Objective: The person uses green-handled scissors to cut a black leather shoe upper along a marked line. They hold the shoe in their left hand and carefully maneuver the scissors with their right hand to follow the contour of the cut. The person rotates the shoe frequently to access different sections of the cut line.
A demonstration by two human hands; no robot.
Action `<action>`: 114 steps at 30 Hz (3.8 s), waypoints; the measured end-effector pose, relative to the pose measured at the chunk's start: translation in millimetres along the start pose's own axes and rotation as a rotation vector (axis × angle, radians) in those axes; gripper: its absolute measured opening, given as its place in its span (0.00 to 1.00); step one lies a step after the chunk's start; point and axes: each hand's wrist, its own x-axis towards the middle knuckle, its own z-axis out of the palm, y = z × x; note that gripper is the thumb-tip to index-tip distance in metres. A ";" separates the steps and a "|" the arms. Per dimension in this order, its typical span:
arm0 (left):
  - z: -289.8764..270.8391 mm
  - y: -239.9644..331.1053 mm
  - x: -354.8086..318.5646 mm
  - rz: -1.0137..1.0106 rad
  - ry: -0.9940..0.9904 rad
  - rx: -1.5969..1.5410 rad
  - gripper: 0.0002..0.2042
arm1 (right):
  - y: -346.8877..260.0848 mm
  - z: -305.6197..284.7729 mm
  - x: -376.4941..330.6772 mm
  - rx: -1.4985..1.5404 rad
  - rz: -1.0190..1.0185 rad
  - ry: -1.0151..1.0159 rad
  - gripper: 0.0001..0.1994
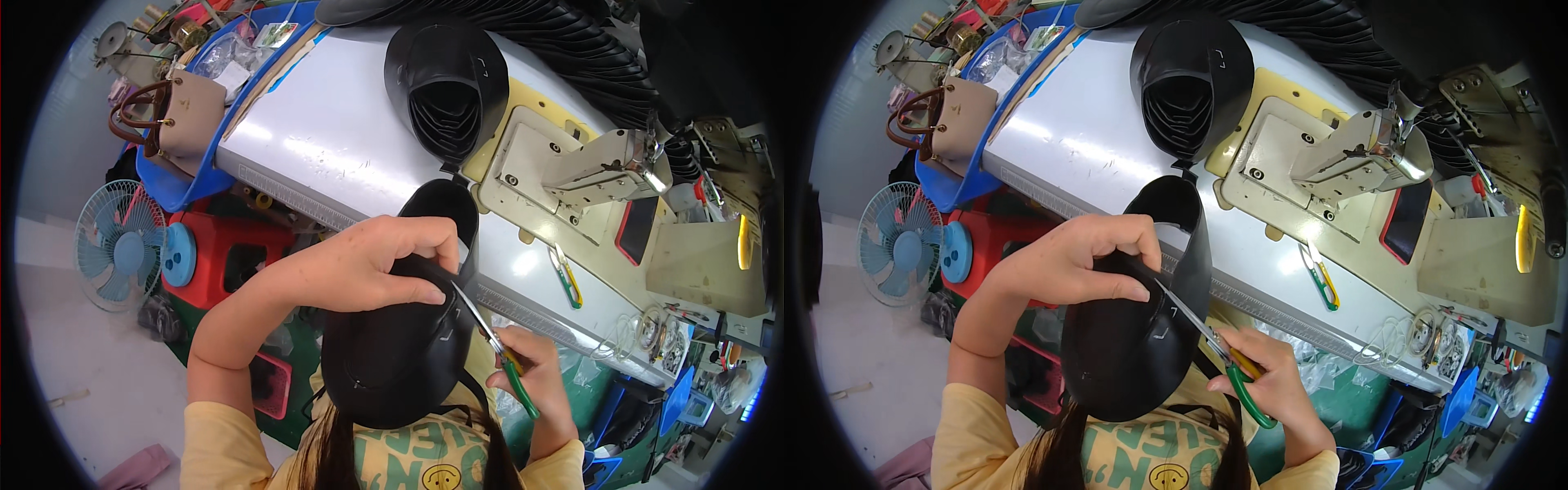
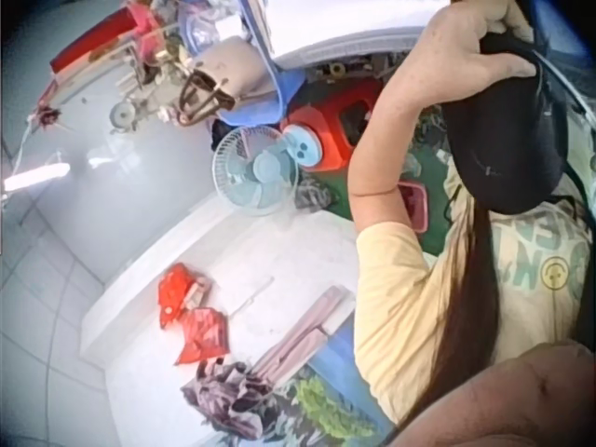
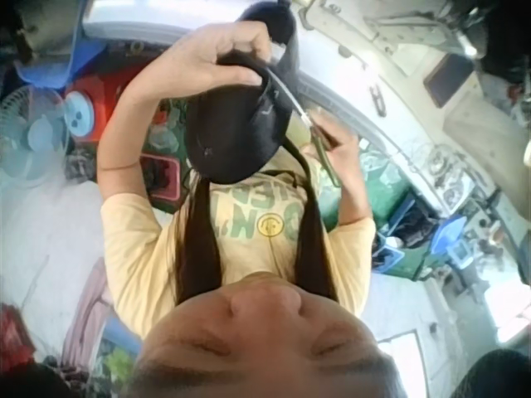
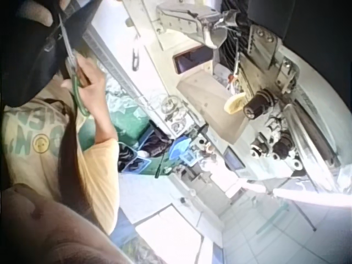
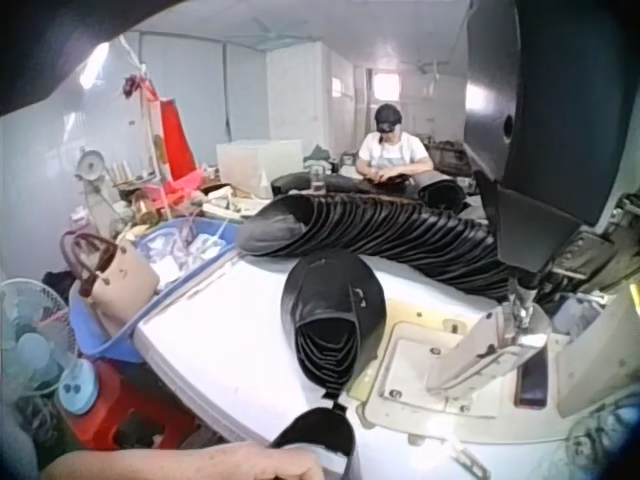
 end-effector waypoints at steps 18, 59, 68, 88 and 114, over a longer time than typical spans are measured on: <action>-3.2 0.7 -3.5 -0.121 -0.154 0.149 0.16 | -6.2 -0.5 5.2 0.035 0.214 -0.204 0.26; 26.7 -48.4 -75.2 -0.187 0.559 -0.560 0.23 | 12.9 -5.7 -17.3 0.593 0.257 -0.083 0.31; 24.9 -44.7 -73.0 -0.192 0.517 -0.513 0.18 | 18.7 -16.3 -30.9 0.476 0.300 -0.136 0.27; 15.5 -38.1 -76.4 -0.234 0.310 -0.334 0.15 | 15.6 -14.2 -25.7 0.507 0.312 -0.126 0.30; -14.2 -22.3 -33.8 -0.410 -0.188 -0.709 0.26 | 2.2 -14.9 -25.9 0.465 0.396 -0.262 0.29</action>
